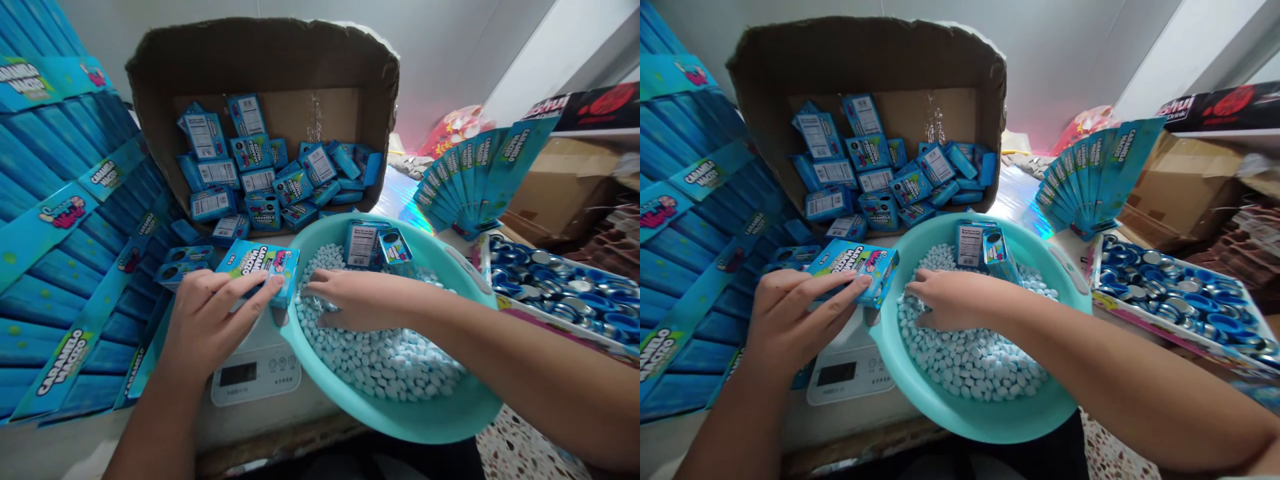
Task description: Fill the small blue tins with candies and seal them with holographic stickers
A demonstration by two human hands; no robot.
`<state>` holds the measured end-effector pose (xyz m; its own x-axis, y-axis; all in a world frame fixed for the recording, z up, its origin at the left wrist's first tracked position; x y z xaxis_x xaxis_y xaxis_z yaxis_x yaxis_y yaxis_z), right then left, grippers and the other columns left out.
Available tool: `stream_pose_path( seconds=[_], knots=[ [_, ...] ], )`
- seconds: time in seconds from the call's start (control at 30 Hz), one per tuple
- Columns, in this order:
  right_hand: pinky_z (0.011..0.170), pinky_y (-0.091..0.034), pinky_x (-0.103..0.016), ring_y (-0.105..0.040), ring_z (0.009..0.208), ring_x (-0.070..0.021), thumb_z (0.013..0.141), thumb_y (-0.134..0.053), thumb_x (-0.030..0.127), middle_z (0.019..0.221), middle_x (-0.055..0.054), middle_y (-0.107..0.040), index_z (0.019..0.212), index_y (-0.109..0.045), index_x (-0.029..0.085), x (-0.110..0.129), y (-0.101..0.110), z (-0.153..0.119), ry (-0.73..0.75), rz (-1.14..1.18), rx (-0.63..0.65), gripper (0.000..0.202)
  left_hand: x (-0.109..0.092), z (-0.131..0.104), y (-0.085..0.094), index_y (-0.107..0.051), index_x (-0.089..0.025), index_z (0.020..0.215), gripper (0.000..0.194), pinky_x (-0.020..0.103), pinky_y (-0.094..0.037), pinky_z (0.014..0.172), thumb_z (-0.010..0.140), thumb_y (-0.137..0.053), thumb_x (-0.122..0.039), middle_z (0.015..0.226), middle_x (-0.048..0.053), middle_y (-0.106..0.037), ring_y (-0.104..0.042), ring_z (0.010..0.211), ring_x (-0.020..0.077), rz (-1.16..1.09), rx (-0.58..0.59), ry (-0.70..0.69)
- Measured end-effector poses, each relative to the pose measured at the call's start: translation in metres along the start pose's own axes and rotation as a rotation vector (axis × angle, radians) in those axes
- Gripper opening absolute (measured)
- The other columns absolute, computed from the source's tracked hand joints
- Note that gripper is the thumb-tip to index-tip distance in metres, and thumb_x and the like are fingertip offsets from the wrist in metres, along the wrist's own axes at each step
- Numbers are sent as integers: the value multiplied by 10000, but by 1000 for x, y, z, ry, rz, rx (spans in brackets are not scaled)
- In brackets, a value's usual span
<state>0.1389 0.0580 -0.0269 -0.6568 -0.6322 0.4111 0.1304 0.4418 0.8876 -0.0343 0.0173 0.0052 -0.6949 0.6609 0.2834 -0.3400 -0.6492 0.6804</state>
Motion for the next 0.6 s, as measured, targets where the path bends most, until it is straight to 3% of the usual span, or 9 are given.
stream_pose_path(
  seconds=[0.17,0.33,0.47,0.6],
  knots=[
    [820,-538,-403,-637,1018,-294,858,-689,392,1231,-137,-599,1308,-595,179,-2,-2,-1,-34,-28,53,507,24,-4,9,-543,-358,1400,697,391,-542,832,767,-778,-184,1138,19,-720,-656,909,214,-173,-80,185],
    [706,-520,-387,-648,939,-295,844,-709,371,1152,-128,-599,1216,-605,154,-1,-1,-2,-60,-94,83,443,40,-8,13,-663,-312,1143,369,392,-563,734,787,-741,-375,993,-11,-661,-655,866,206,-245,-147,570],
    [647,-482,-359,-655,855,-258,864,-667,325,1104,-108,-604,1141,-602,170,-2,-3,-2,-61,-102,57,324,54,-20,-7,-657,-269,1009,323,386,-572,741,738,-784,-389,948,7,-655,-658,856,214,-529,-128,927],
    [624,-446,-347,-646,836,-257,874,-637,324,1059,-98,-620,1132,-586,175,-2,-6,-1,-54,-103,46,303,64,-37,-34,-607,-251,1024,389,330,-560,645,685,-790,-303,902,13,-663,-662,790,209,-739,6,1132]
  ],
)
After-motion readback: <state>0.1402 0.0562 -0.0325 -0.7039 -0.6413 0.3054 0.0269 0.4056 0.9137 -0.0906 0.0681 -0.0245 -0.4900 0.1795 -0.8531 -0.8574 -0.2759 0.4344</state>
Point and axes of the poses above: each hand's wrist, its own z-axis towards the middle knuckle, its own y-axis out of the back of the hand, x = y × z, the point moved 7 cm from there along z, towards the middle knuckle
